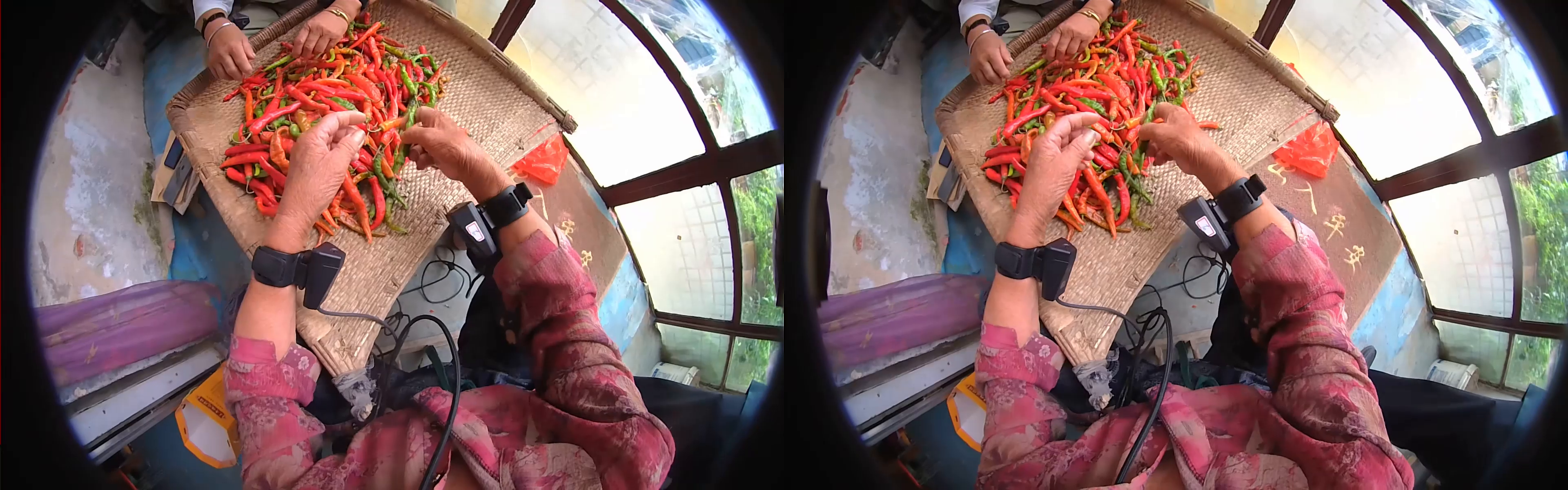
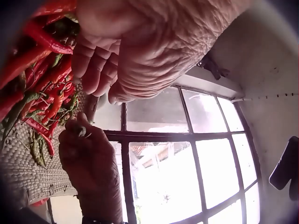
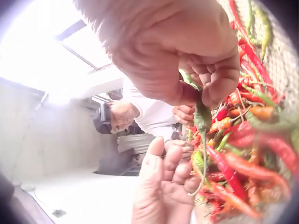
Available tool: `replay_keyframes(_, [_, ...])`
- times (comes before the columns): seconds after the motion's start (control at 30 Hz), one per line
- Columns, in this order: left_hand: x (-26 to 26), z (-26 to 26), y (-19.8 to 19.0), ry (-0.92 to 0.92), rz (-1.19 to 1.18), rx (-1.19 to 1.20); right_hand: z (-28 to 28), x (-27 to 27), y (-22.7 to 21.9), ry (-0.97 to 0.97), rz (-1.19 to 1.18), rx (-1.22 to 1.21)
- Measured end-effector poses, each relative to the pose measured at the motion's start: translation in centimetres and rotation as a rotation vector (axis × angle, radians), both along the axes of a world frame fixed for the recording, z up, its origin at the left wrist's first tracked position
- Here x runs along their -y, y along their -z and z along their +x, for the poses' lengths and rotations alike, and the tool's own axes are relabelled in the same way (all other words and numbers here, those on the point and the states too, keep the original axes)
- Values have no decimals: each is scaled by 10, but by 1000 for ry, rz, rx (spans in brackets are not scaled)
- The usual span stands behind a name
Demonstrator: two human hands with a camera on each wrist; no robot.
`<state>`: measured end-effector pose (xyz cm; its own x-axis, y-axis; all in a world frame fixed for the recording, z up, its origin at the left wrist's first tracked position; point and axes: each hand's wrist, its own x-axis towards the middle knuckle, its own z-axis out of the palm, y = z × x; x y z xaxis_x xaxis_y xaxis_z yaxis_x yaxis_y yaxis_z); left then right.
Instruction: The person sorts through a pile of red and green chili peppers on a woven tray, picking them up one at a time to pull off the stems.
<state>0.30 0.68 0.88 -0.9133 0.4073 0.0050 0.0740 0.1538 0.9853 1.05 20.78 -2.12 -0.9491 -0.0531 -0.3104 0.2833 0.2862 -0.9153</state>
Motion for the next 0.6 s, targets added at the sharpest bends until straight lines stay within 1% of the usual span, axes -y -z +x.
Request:
replay_keyframes(0.03, [-4, 3, 1, 45, -28, -103, 1, 2, -2, 83, -334, 25])
replay_keyframes(0.07, [-5, 7, -1, 84, -106, -88, 2, 2, -4, 167, -669, 46])
replay_keyframes(0.1, [-8, 9, 1, 80, -133, -133, 3, 0, -4, 149, -836, 81])
replay_keyframes(0.17, [-14, 13, 2, 87, -154, -181, 1, 4, 0, 135, -892, 99])
replay_keyframes(0.23, [-19, 12, 0, 85, -29, -197, 6, 10, -2, 110, -953, 124])
replay_keyframes(0.27, [-22, 11, -1, 92, -16, -204, 7, 11, -2, 91, -978, 148])
replay_keyframes(0.33, [-22, 12, 2, 34, 45, -143, 6, 11, -1, 93, -1007, 154])
replay_keyframes(0.37, [-21, 9, 8, 17, 125, -96, 4, 10, -2, 124, -979, 121])
replay_keyframes(0.4, [-23, 10, 6, -33, 190, -122, -1, 8, 2, 129, -1023, 49])
replay_keyframes(0.47, [-16, 3, 3, -115, 253, -39, -13, -4, 9, 291, -1001, 7])
replay_keyframes(0.5, [-11, -1, 2, -170, 285, -49, -22, -12, 18, 309, -935, -29])
replay_keyframes(0.53, [-7, -7, 1, -226, 323, -57, -28, -16, 23, 312, -925, -28])
replay_keyframes(0.6, [8, -19, 5, -292, 435, 59, -36, -16, 29, 257, -88, -335])
